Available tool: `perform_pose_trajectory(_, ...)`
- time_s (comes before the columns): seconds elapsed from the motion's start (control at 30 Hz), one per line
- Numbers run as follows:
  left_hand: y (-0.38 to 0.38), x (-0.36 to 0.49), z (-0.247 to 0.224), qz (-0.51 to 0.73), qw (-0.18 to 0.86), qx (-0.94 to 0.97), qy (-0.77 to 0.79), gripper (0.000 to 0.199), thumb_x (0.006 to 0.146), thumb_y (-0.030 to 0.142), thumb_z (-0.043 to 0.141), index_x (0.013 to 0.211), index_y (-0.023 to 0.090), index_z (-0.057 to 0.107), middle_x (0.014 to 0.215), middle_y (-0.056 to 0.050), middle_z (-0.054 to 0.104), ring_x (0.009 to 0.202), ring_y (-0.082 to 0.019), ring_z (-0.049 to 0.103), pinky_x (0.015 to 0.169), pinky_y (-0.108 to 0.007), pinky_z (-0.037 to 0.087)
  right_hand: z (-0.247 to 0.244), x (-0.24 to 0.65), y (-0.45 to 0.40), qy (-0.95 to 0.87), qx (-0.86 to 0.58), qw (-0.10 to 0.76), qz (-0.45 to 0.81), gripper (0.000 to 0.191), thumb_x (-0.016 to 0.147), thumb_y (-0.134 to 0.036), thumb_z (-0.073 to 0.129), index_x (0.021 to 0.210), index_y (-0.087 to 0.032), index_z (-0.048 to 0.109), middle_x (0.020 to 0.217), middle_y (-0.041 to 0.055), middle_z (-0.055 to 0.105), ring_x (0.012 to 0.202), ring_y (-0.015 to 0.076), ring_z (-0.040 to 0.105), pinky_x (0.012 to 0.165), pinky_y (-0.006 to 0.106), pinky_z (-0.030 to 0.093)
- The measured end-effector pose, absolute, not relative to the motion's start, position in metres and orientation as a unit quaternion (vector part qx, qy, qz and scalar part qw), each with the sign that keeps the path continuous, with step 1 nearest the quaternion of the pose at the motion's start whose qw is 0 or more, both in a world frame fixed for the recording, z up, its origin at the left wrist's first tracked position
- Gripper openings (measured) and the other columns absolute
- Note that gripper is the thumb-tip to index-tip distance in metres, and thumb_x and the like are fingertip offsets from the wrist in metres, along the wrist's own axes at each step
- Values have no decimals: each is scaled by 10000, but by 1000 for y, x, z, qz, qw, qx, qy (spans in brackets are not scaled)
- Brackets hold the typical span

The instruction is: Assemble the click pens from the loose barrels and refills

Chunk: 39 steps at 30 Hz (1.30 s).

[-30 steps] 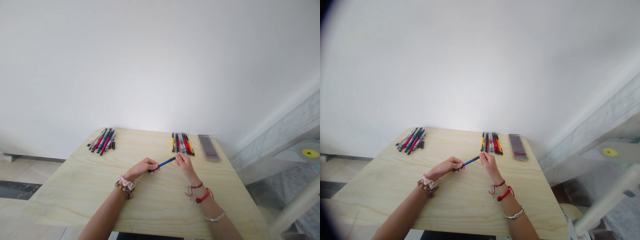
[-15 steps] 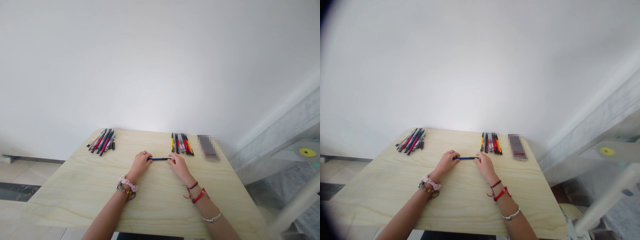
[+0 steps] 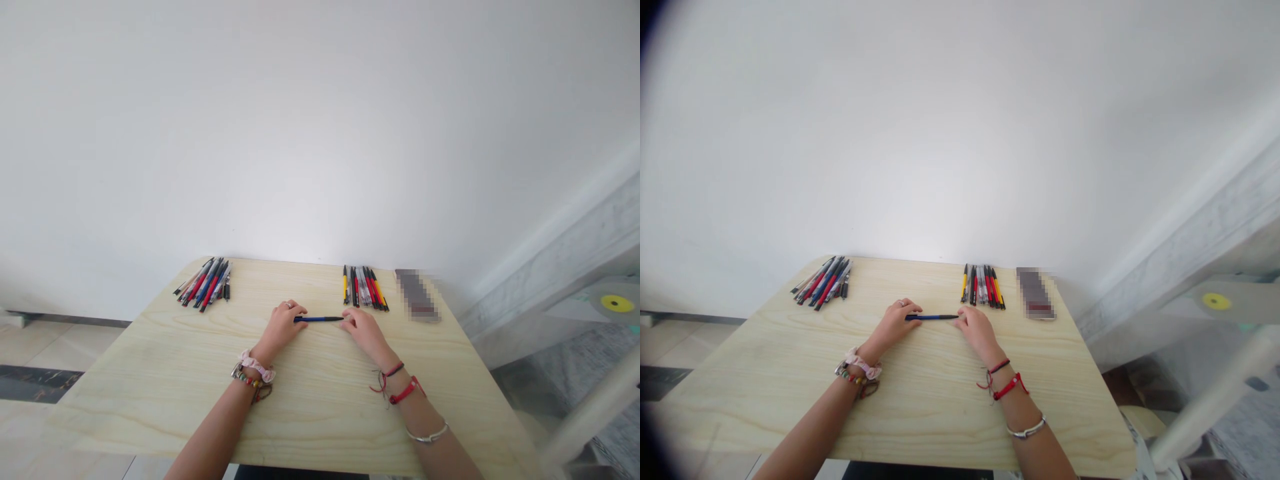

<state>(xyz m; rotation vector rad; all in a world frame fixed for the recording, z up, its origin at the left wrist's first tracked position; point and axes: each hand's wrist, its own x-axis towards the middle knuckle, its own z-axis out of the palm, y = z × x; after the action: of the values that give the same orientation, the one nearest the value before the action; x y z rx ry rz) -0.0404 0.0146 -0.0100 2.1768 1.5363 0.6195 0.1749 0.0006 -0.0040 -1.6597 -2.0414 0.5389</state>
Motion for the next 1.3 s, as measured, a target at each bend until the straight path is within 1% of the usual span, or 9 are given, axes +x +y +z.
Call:
perform_pose_trajectory(0.2, 15, -39, -8, 198, 197, 786, 552, 133, 737, 180, 491, 791, 178, 613, 870, -57, 581, 887, -195, 502, 801, -321, 358, -5, 171, 0, -743, -596, 241, 184, 99, 713, -217, 521, 756, -165, 594, 654, 28, 605, 621, 154, 538, 614, 260, 382)
perform_pose_trajectory(0.33, 16, -37, -7, 205, 202, 784, 550, 144, 761, 174, 462, 806, 179, 599, 874, -49, 581, 871, -179, 514, 781, -316, 354, -3, 171, 1, -719, -598, 288, 204, 249, 769, -328, 429, 660, -162, 579, 577, 22, 580, 554, 146, 515, 526, 240, 353)
perform_pose_trajectory(0.47, 14, -34, -5, 213, 195, 789, 542, 132, 773, 186, 457, 821, 184, 580, 880, -36, 581, 848, -168, 526, 780, -332, 343, -2, 172, 3, -679, -602, 342, 244, 383, 784, -423, 357, 549, -167, 519, 450, -8, 487, 459, 125, 454, 466, 228, 315)
perform_pose_trajectory(0.63, 12, -31, -5, 214, 204, 802, 519, 135, 783, 192, 445, 811, 173, 576, 840, -34, 585, 804, -156, 536, 766, -307, 362, -3, 173, 5, -642, -573, 402, 313, 401, 745, -498, 393, 509, -183, 470, 376, -42, 378, 385, 103, 376, 402, 214, 275)
perform_pose_trajectory(0.73, 13, -31, -4, 211, 217, 809, 504, 145, 779, 169, 438, 815, 164, 579, 824, -41, 589, 783, -151, 536, 734, -274, 383, -4, 174, 6, -630, -560, 422, 334, 397, 736, -505, 409, 509, -184, 455, 373, -56, 335, 364, 90, 334, 384, 211, 259)
perform_pose_trajectory(0.87, 13, -33, -2, 212, 226, 820, 481, 160, 773, 157, 436, 832, 156, 585, 825, -47, 596, 771, -150, 536, 714, -251, 395, -1, 173, 3, -630, -547, 434, 340, 374, 747, -474, 420, 522, -178, 455, 388, -60, 335, 363, 78, 319, 379, 207, 254)
perform_pose_trajectory(1.07, 14, -39, 1, 208, 267, 824, 454, 234, 808, 173, 377, 786, 161, 609, 697, -16, 612, 672, -122, 539, 661, -216, 398, 5, 173, 0, -637, -505, 450, 370, 248, 734, -400, 472, 665, -167, 522, 441, -55, 400, 401, 81, 373, 411, 206, 303)
perform_pose_trajectory(1.23, 15, -41, -1, 234, 264, 820, 451, 209, 806, 211, 407, 819, 165, 611, 763, -23, 626, 727, -129, 548, 684, -216, 400, 2, 176, 4, -615, -474, 452, 439, 254, 706, -408, 504, 761, -161, 527, 518, -33, 474, 442, 92, 439, 437, 216, 365)
perform_pose_trajectory(1.3, 15, -39, -2, 232, 248, 823, 456, 219, 812, 208, 398, 822, 161, 611, 752, -29, 623, 712, -131, 545, 677, -221, 398, 0, 176, 4, -605, -487, 446, 446, 275, 713, -433, 485, 732, -161, 518, 510, -32, 477, 417, 88, 432, 414, 214, 356)
